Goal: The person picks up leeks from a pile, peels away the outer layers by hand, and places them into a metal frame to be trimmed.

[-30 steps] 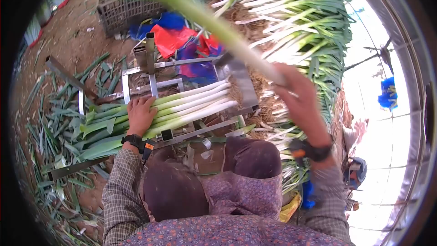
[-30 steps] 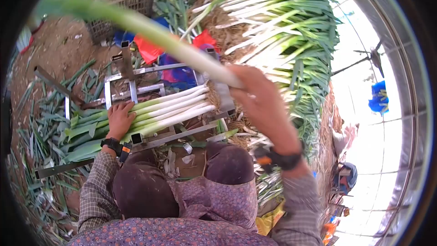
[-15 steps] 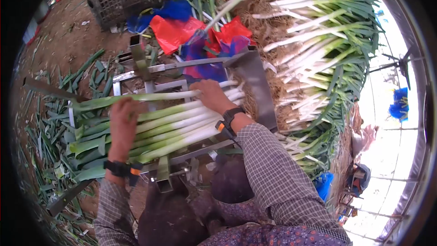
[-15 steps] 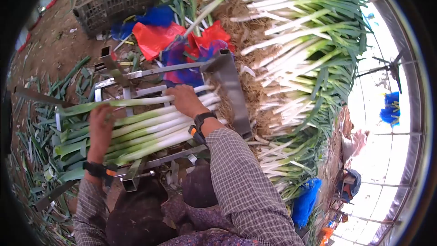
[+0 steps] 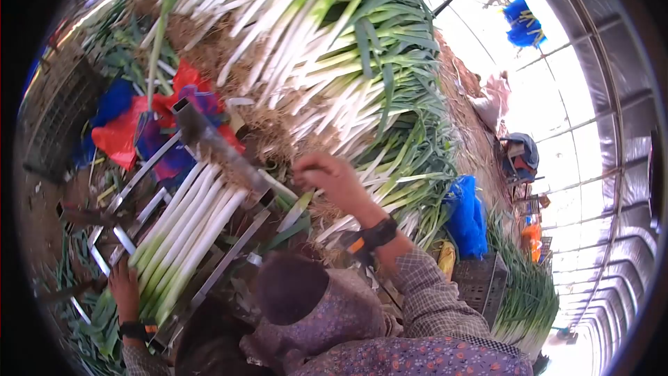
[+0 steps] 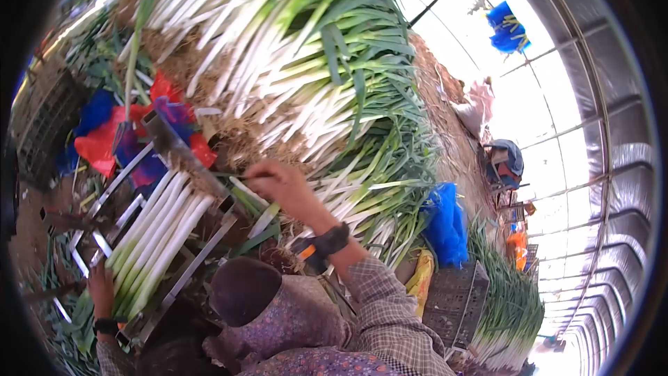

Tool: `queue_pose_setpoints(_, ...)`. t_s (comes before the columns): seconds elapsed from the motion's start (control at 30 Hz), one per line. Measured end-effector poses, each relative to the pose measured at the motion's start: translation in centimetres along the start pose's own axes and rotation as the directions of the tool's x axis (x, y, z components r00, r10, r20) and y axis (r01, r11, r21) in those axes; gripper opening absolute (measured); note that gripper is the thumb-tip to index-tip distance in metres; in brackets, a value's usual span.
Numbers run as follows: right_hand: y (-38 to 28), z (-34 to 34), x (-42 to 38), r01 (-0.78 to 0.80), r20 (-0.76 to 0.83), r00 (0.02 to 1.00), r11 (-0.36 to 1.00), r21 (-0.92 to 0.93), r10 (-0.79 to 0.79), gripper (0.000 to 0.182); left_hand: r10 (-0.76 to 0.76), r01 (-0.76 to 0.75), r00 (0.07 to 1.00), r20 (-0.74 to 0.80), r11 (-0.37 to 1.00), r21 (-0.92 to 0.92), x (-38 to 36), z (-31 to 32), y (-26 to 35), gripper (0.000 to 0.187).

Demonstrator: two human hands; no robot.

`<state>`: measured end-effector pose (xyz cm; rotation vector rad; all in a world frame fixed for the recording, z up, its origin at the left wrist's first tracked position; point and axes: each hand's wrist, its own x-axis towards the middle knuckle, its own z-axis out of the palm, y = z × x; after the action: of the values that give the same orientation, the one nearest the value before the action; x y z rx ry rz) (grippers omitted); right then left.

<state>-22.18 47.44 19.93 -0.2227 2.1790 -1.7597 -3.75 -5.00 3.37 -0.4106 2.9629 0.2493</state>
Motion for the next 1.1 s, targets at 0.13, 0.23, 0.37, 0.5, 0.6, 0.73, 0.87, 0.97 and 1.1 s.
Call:
queue_pose_setpoints(0.13,18.0,-14.1,-0.8,-0.16,-0.414,0.84,0.888,0.431,0.352,0.026,0.005,-0.009,0.999,0.046,0.996,0.09,0.0,0.9,-1.1,0.044)
queue_pose_setpoints(0.23,29.7,-20.7,-0.7,-0.195,-0.519,0.605,0.745,0.638,0.604,0.026,0.058,-0.083,0.992,0.115,0.969,0.231,0.1,2.7,-4.8,0.046)
queue_pose_setpoints(0.37,36.4,-21.7,2.4,-0.022,-0.525,0.675,0.725,0.688,0.518,0.028,-0.061,0.045,0.981,0.183,0.995,0.092,0.2,0.2,-2.6,0.049)
queue_pose_setpoints(0.5,40.0,-22.7,7.2,-0.202,-0.577,0.647,0.841,0.501,0.499,0.033,-0.02,0.033,0.972,0.233,0.998,-0.049,0.7,-0.8,-2.1,0.049)
queue_pose_setpoints(0.6,33.9,-20.4,9.4,-0.695,-0.855,0.311,0.713,0.094,0.416,0.037,-0.009,0.019,0.979,0.202,0.999,-0.048,0.9,-0.3,-3.5,0.048)
queue_pose_setpoints(0.73,37.4,-22.3,11.0,-0.525,-0.826,0.208,0.772,0.357,0.524,0.041,-0.02,-0.04,0.958,0.285,0.979,0.201,0.5,0.4,-6.2,0.043)
queue_pose_setpoints(0.87,33.7,-22.5,13.0,-0.431,-0.687,0.228,0.705,0.564,0.689,0.053,-0.072,0.015,0.937,0.341,0.986,0.166,0.4,-1.5,-4.2,0.045)
queue_pose_setpoints(0.97,34.3,-23.6,12.6,-0.374,-0.595,0.286,0.659,0.653,0.751,0.059,-0.086,0.107,0.954,0.287,0.992,-0.06,0.5,-0.5,-4.8,0.045)
queue_pose_setpoints(1.1,37.1,-25.0,12.2,-0.495,-0.449,0.414,0.61,0.619,0.792,0.065,0.02,-0.027,0.965,0.262,0.999,0.023,0.5,-1.1,-4.1,0.047)
